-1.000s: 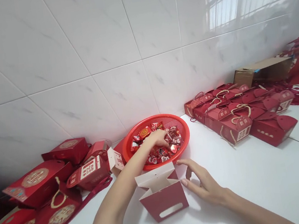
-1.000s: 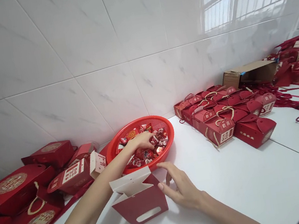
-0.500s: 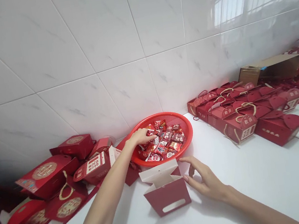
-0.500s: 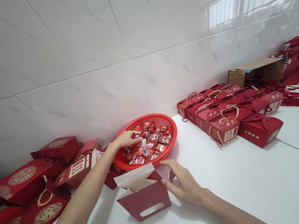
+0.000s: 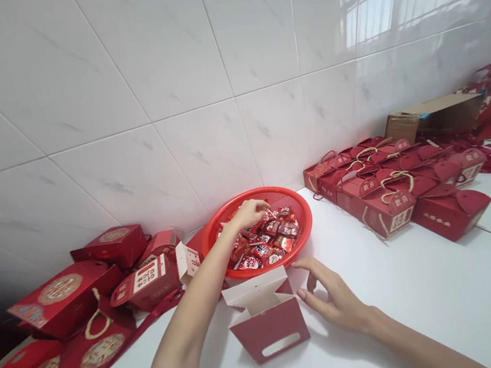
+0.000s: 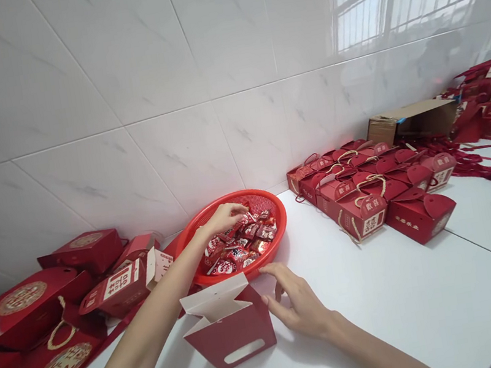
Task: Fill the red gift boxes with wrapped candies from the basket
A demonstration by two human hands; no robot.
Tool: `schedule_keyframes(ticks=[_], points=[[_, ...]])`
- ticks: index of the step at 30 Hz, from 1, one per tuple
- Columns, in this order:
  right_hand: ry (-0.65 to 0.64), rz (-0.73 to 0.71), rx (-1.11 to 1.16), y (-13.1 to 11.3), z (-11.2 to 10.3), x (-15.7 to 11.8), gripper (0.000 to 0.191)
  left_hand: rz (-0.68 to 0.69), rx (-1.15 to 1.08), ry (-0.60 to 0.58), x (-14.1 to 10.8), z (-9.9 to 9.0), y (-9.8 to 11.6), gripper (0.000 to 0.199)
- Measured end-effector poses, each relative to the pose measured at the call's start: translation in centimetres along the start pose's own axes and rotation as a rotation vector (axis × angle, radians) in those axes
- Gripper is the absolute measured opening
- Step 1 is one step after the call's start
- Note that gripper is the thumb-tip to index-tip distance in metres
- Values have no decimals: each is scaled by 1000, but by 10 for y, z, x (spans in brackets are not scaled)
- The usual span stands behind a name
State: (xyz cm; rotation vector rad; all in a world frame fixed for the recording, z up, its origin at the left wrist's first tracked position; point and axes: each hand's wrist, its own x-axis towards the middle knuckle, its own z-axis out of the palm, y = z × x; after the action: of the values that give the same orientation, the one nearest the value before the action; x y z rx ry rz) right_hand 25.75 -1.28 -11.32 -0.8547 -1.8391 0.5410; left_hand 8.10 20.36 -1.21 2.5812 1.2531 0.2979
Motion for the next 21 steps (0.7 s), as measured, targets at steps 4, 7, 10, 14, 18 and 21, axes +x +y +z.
schedule_keyframes(ticks=[4, 7, 10, 14, 18, 21], points=[[8, -3, 4, -1, 0, 0, 39, 57, 0, -114, 0, 14, 8, 28], [3, -7, -3, -2, -1, 1, 38, 63, -17, -120, -1, 23, 10, 35], [8, -7, -12, -3, -1, 2, 38, 43, -108, -83, 0, 27, 5, 21], [69, 12, -11, 0, -2, 3, 35, 2, -319, 10, -2, 24, -8, 28], [243, 93, 39, 4, -6, 18, 23, 13, -571, 85, -13, 18, -15, 33], [392, 105, 76, 3, -13, 50, 15, 29, -740, 140, -22, 14, -11, 44]])
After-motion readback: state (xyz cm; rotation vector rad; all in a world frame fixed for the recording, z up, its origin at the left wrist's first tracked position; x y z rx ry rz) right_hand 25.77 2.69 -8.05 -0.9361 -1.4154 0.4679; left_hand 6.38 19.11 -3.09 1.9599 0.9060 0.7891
